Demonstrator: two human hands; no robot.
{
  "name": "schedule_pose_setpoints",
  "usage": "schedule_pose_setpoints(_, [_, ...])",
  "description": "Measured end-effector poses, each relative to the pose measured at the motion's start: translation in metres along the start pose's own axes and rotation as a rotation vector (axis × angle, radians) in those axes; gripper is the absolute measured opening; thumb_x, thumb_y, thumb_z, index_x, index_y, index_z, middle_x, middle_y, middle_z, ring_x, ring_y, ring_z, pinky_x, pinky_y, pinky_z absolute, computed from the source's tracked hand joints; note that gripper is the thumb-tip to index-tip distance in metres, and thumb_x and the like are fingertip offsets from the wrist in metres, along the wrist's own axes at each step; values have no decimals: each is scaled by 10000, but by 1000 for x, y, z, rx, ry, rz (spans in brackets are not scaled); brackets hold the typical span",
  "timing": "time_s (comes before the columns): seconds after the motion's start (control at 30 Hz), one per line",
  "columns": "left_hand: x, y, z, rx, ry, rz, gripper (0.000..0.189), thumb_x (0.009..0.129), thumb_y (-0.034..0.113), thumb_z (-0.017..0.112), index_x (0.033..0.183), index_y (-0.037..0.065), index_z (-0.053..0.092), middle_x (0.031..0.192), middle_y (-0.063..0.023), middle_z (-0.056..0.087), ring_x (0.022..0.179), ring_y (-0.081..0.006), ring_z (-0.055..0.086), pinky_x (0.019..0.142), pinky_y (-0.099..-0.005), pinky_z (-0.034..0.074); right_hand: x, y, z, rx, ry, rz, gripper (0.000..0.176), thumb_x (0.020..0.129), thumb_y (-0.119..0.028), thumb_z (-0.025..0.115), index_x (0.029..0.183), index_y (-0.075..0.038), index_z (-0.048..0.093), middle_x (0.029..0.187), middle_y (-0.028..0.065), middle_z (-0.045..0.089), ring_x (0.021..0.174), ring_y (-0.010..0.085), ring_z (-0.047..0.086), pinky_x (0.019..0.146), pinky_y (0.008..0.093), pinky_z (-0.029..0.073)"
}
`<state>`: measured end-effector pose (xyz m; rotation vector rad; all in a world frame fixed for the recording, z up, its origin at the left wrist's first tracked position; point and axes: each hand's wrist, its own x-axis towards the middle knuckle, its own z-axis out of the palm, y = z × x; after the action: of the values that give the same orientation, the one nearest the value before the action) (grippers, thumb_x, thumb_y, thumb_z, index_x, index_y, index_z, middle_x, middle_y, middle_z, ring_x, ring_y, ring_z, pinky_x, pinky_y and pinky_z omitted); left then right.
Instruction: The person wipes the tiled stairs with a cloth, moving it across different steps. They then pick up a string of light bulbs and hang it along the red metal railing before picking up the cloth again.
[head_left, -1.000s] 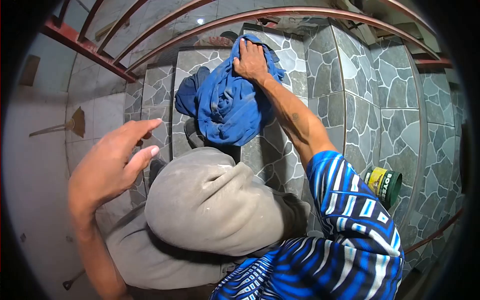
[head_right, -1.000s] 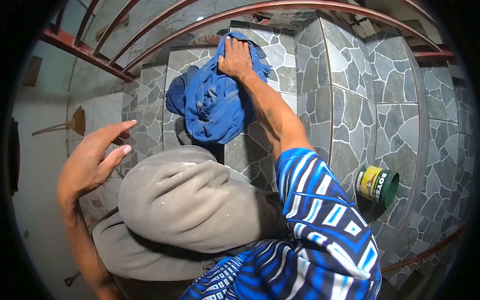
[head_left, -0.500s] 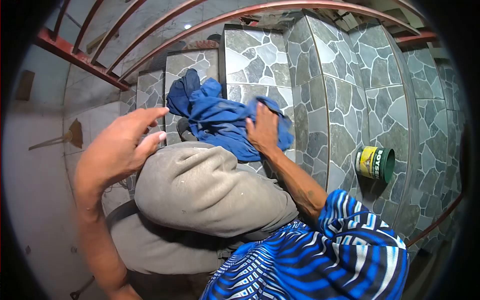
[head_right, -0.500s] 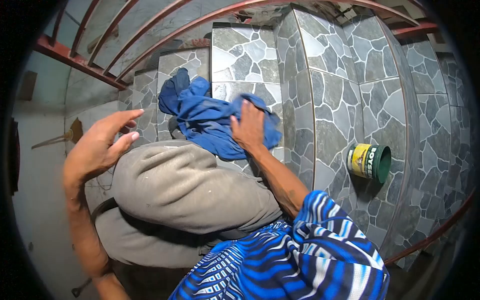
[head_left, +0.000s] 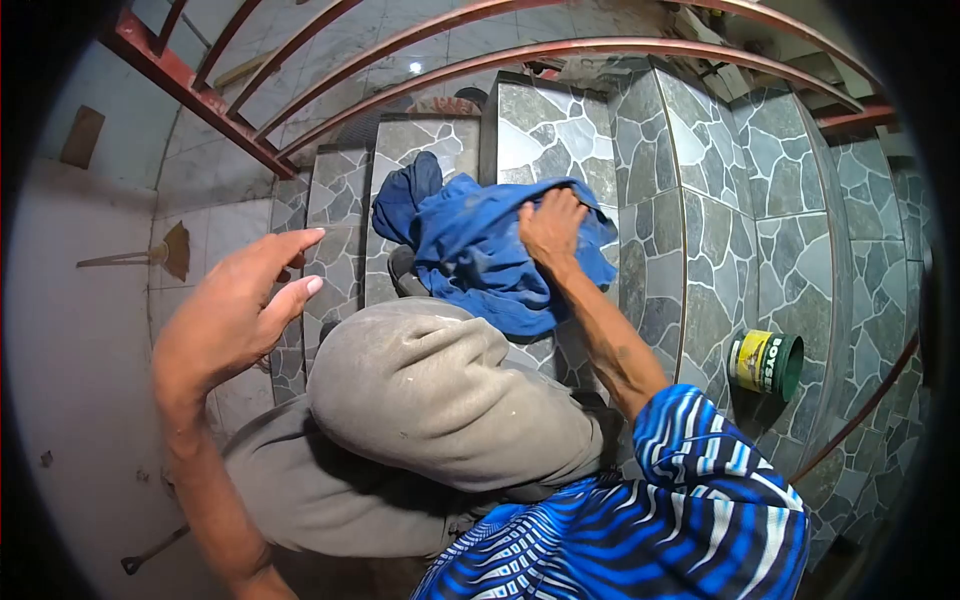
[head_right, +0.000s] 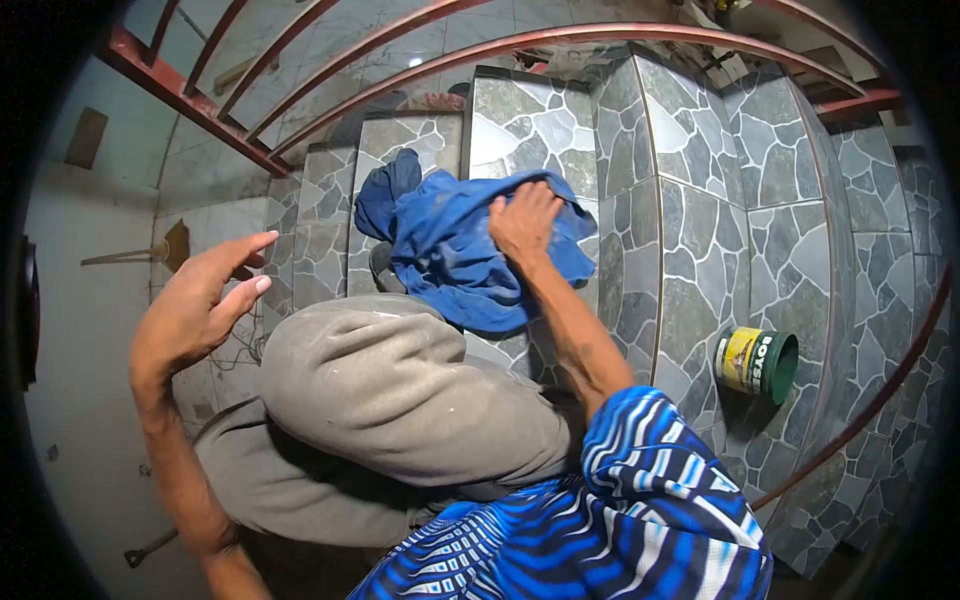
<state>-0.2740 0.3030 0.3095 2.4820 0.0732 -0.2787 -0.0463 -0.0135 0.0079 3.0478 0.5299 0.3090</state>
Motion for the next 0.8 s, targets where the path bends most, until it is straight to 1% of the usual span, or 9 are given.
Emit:
schedule_pose_setpoints(0.13, [9,6,1,64,28,73,431,947,161,649,1352,42,563,1138,-176,660,993,-301,645,888,-370,506,-45,-31,-10,122,125,-397,671,873,-374,578,1324,118,512,1298,302,519,1238,427,465,1119,573,287])
schedule_pose_setpoints(0.2, [15,13,0,27,-29,21,430,945,169,651,1346,39,566,1155,-185,655,1007,-318,644,900,-377,506,-76,-29,-32,289,-105,-481,731,869,-329,592,1412,125,408,1379,337,455,1308,473,415,1150,585,246])
schedule_pose_setpoints(0.3, [22,11,6,27,-36,35,422,946,217,649,1319,34,577,1152,-185,656,1026,-359,635,913,-411,502,-81,-28,-39,343,-212,-485,722,843,-295,607,1404,119,418,1375,340,451,1300,479,418,1147,582,249])
schedule_pose_setpoints(0.4, [31,13,9,16,-106,12,420,950,238,644,1309,30,579,1143,-190,656,1048,-379,630,920,-434,502,-59,-30,-31,269,-55,-548,708,827,-303,625,1372,118,462,1326,302,501,1241,423,469,1111,558,297])
schedule_pose_setpoints(0.43, [34,16,8,21,-136,-12,419,951,236,642,1309,29,578,1150,-192,656,1059,-380,630,925,-434,502,-41,-33,-31,289,-128,-502,684,830,-291,619,1361,116,473,1317,287,513,1209,406,493,1091,531,320])
schedule_pose_setpoints(0.53, [38,19,10,22,-169,-8,429,945,204,644,1332,33,571,1164,-199,656,1060,-372,635,926,-414,502,-2,-43,-20,310,-39,-457,667,796,-239,607,1336,135,491,1309,292,520,1189,406,507,1073,508,353])
schedule_pose_setpoints(0.63, [32,16,13,16,-121,50,435,944,186,644,1346,40,569,1164,-199,659,1055,-360,641,926,-402,503,-35,-37,-21,300,103,-494,677,774,-211,591,1334,153,479,1306,314,516,1202,430,499,1082,533,351])
schedule_pose_setpoints(0.73, [24,9,12,20,-76,32,428,948,169,639,1352,48,569,1159,-197,662,1049,-343,645,928,-397,502,-77,-27,-44,398,-141,-525,632,768,-187,575,1277,183,516,1280,339,529,1225,467,485,1100,564,328])
schedule_pose_setpoints(0.8, [23,5,11,33,-53,5,423,952,152,633,1358,55,567,1154,-193,664,1039,-327,648,926,-391,503,-51,-30,-42,351,2,-564,628,771,-190,577,1273,183,522,1234,328,551,1170,449,512,1079,550,347])
